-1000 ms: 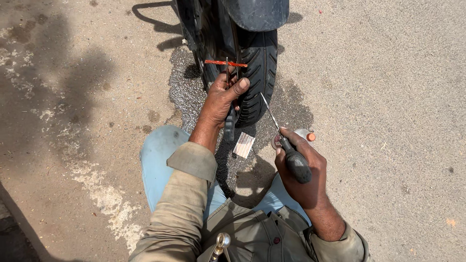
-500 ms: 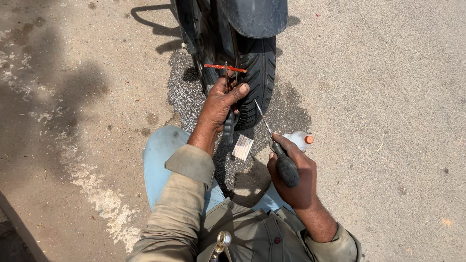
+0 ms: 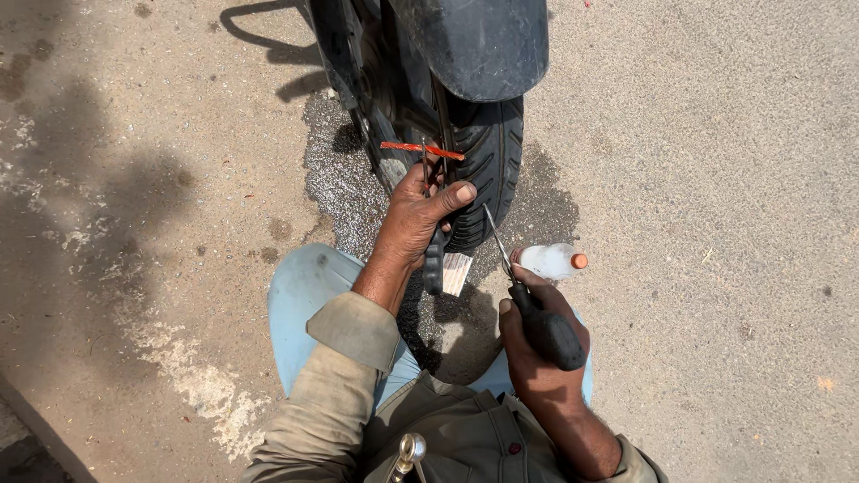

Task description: The person applies glue to a rubber patch, inserts it into a puncture on a motorcycle tire using a T-handle tool, inflates the tire with an air hose, and checks for leaks with soapy water.

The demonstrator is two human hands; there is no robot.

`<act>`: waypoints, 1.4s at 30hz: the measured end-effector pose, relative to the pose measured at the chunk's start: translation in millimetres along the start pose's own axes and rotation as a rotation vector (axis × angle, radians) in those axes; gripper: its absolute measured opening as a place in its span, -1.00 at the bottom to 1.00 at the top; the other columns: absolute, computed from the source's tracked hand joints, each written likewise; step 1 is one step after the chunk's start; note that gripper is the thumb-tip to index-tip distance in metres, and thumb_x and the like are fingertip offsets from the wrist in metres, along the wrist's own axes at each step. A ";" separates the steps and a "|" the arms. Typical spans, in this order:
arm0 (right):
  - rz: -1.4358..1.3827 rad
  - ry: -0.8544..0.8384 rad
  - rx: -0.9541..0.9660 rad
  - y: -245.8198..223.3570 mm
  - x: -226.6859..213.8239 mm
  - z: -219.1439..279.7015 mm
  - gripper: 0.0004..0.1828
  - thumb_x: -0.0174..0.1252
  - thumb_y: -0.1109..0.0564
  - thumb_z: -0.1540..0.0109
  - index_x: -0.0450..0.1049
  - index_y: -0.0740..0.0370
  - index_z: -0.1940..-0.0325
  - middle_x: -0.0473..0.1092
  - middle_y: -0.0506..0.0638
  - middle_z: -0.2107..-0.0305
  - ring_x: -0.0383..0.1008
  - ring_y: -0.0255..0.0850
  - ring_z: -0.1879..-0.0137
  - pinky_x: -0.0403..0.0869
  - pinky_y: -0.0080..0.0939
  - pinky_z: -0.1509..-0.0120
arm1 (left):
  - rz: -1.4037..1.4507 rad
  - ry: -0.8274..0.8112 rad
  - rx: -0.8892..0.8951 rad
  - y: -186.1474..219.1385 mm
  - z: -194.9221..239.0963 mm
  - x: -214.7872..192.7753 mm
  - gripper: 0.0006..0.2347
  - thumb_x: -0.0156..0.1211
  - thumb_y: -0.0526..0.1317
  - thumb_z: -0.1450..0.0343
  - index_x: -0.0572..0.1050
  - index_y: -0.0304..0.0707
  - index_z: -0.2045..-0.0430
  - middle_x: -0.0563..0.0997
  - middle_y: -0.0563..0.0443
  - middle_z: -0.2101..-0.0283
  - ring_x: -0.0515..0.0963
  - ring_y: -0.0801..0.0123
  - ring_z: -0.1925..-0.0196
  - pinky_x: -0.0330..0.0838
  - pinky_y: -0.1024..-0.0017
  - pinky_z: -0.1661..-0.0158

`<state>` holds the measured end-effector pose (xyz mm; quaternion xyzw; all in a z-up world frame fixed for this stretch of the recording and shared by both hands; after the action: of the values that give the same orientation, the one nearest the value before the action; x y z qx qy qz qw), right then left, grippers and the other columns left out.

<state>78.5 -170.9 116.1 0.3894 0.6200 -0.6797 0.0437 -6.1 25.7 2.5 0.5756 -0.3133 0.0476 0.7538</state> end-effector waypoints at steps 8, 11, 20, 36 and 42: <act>-0.057 0.009 0.118 -1.9 -0.6 -12.3 -0.56 0.19 0.22 -0.28 0.47 0.25 -0.26 0.52 -0.04 0.40 0.41 -0.46 0.40 0.44 -0.36 0.34 | 0.049 -0.041 0.030 -4.7 -9.3 9.6 -0.48 0.56 -0.04 -0.26 0.50 -0.36 0.01 0.68 -0.07 0.19 0.69 0.41 0.11 0.60 0.56 0.24; 0.065 0.011 0.073 -3.2 -5.6 -16.8 -0.54 0.23 0.22 -0.26 0.49 0.21 -0.28 0.50 -0.01 0.46 0.40 -0.42 0.41 0.45 -0.34 0.31 | 0.036 -0.020 0.037 1.0 -9.1 18.5 -0.44 0.54 -0.03 -0.24 0.47 -0.30 -0.05 0.65 -0.06 0.16 0.65 0.41 0.15 0.53 0.54 0.37; 0.215 0.036 -0.383 3.0 -30.5 -12.3 -0.47 0.31 0.17 -0.21 0.45 0.23 -0.28 0.55 0.16 0.10 0.60 -0.15 0.04 0.56 -0.21 0.00 | 0.073 -0.017 0.144 -0.1 -5.1 28.7 -0.41 0.53 -0.02 -0.26 0.43 -0.28 -0.12 0.60 0.07 0.13 0.59 0.51 0.22 0.42 0.56 0.48; 0.134 0.016 -0.368 9.3 -28.6 3.2 -0.55 0.25 0.21 -0.25 0.47 0.27 -0.24 0.56 0.18 0.08 0.64 -0.14 -0.01 0.57 -0.18 -0.08 | -0.035 0.011 0.125 -1.8 -7.4 19.3 -0.38 0.51 0.09 -0.25 0.44 -0.26 -0.10 0.59 0.02 0.16 0.60 0.49 0.24 0.46 0.54 0.49; 0.137 0.032 -0.382 11.3 -27.8 0.8 -0.55 0.25 0.21 -0.27 0.46 0.28 -0.26 0.56 0.19 0.05 0.64 -0.13 -0.04 0.55 -0.19 -0.12 | -0.035 0.004 0.126 -1.2 -7.1 19.9 -0.35 0.51 0.11 -0.23 0.42 -0.22 -0.12 0.57 0.06 0.17 0.60 0.52 0.23 0.48 0.53 0.50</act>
<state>103.5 -185.9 123.1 0.4259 0.7103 -0.5392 0.1530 13.2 25.9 10.9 0.6273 -0.2980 0.0555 0.7174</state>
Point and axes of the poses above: each hand's wrist, its own z-axis away from the middle knuckle, its own x-axis out of the palm, y = z × x, the point moved 1 cm from there along -z, towards the middle knuckle
